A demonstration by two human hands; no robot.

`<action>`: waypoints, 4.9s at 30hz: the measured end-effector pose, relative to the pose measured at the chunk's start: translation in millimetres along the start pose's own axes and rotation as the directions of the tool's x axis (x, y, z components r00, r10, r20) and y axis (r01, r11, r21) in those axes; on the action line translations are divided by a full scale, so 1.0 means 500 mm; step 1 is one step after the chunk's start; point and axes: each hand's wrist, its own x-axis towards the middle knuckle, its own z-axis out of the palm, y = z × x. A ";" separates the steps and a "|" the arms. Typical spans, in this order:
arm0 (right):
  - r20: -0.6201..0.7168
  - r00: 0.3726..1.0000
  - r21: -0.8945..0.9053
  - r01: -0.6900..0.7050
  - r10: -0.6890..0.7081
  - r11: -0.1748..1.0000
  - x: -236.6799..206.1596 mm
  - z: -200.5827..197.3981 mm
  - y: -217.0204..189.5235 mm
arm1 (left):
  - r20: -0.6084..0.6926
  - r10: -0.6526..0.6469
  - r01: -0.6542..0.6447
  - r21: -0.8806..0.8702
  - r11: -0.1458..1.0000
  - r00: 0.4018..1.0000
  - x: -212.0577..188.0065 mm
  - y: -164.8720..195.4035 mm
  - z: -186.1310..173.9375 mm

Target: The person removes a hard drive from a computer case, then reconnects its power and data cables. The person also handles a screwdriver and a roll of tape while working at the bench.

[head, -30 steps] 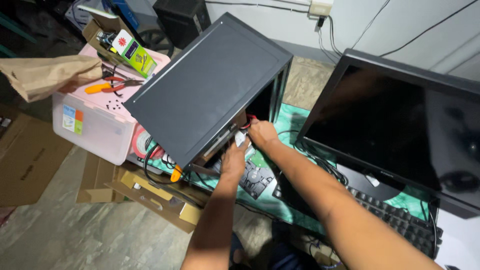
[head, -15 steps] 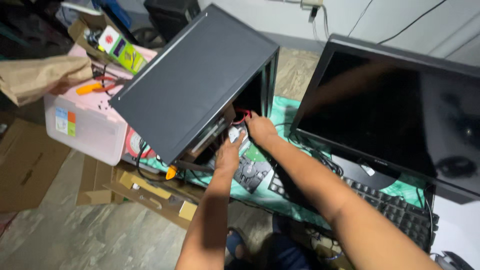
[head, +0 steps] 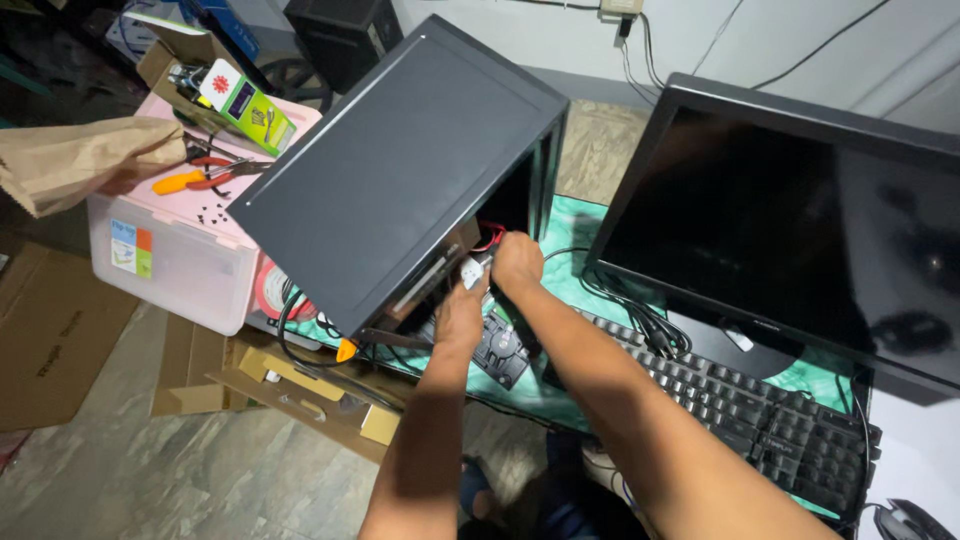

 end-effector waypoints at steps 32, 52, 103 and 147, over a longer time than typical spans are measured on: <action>-0.115 0.969 -0.006 0.218 -0.217 0.976 -0.022 -0.004 0.046 | 0.151 -0.029 0.031 -0.011 0.999 0.988 -0.010 0.019 -0.021; 0.280 0.956 -0.224 0.152 -0.086 0.963 0.033 -0.036 0.004 | 0.040 -0.013 0.016 -0.080 0.997 0.999 0.003 0.035 -0.002; 0.214 0.598 -0.258 0.798 -0.773 0.545 0.168 -0.033 -0.042 | -0.086 0.021 -0.022 -0.013 1.000 0.996 0.003 0.040 0.046; 0.144 0.559 -0.328 0.805 -0.816 0.494 0.154 -0.041 -0.047 | -0.020 0.138 -0.138 -0.011 0.990 0.990 0.000 0.013 -0.019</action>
